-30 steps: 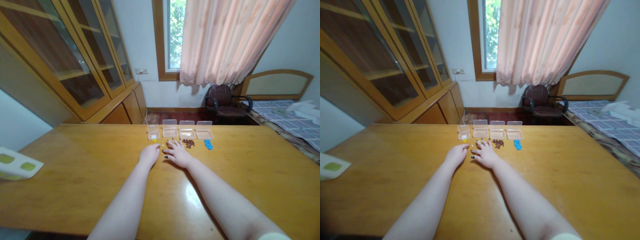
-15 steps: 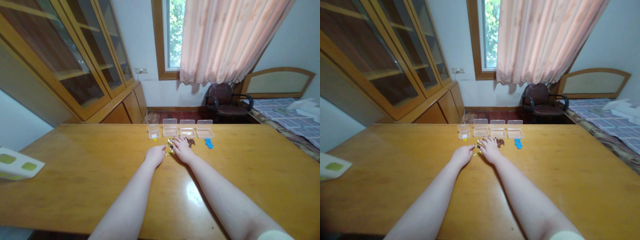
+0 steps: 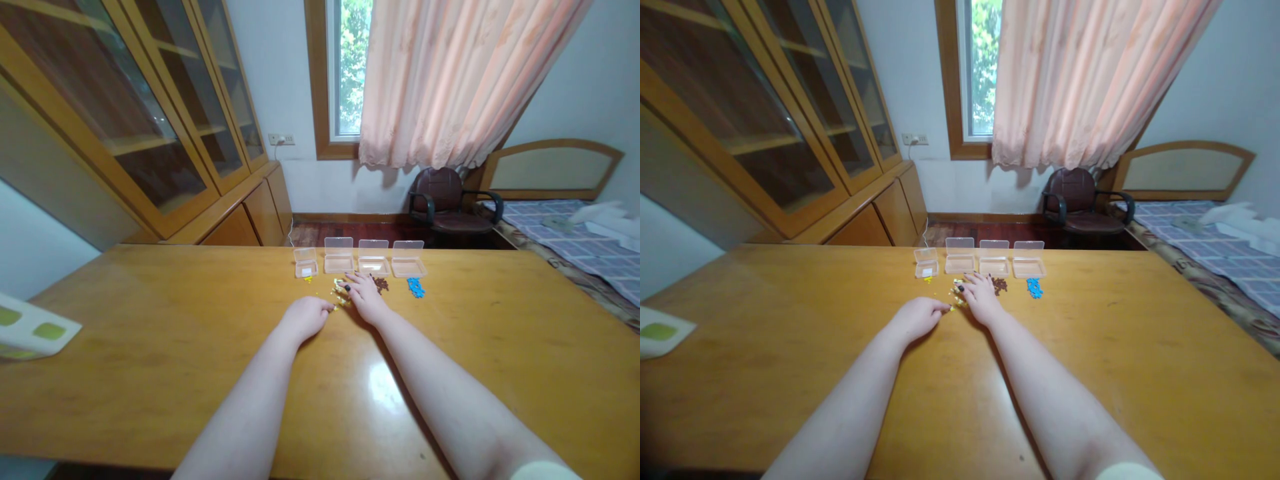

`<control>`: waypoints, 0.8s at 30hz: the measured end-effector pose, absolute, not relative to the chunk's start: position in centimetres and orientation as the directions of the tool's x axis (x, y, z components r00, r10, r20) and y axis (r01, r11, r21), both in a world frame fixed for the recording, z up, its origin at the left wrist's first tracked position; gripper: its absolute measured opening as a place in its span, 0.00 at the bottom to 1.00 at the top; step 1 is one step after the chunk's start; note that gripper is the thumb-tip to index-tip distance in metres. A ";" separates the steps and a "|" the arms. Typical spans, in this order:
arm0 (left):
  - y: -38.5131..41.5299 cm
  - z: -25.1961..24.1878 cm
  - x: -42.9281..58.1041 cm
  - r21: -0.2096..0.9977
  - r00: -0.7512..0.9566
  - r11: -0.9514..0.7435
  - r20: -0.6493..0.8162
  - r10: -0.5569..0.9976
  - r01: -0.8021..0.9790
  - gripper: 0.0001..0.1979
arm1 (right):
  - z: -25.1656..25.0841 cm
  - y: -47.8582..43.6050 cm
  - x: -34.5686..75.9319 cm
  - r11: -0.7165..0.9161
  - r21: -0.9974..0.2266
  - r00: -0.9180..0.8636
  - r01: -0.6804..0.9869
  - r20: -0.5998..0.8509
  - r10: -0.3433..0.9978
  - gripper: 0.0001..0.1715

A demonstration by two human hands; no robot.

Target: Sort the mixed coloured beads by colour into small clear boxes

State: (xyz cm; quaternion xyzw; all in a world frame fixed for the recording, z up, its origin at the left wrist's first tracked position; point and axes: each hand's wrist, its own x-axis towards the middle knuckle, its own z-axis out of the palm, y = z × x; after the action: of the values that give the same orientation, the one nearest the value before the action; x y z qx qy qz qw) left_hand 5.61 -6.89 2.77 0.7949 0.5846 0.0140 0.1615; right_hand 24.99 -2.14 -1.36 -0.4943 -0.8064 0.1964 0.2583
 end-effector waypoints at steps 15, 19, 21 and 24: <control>-6.4 2.9 5.6 0.224 0.131 -0.091 -0.171 0.977 0.970 0.20 | -0.7 -2.5 25.0 0.502 -0.605 -0.359 0.618 0.351 0.865 0.24; -6.4 2.9 5.5 0.254 0.118 -0.083 -0.128 0.985 0.964 0.20 | -0.6 -2.4 25.1 0.505 -0.597 -0.367 0.624 0.346 0.863 0.23; -6.4 2.9 5.5 0.245 0.113 -0.077 -0.137 0.984 0.967 0.20 | -0.6 -2.5 25.0 0.542 -0.557 -0.427 0.630 0.334 0.840 0.22; -6.4 2.7 5.5 0.240 0.140 -0.102 -0.149 0.979 0.966 0.20 | -0.3 -3.0 24.7 0.614 -0.459 -0.549 0.642 0.284 0.786 0.20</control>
State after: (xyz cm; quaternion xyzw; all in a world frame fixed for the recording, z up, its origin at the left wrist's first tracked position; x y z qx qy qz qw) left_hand 5.50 -6.39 2.71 0.7418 0.6553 0.0237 0.1406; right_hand 24.67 -2.95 -0.30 -0.4121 -0.8666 0.1526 0.2365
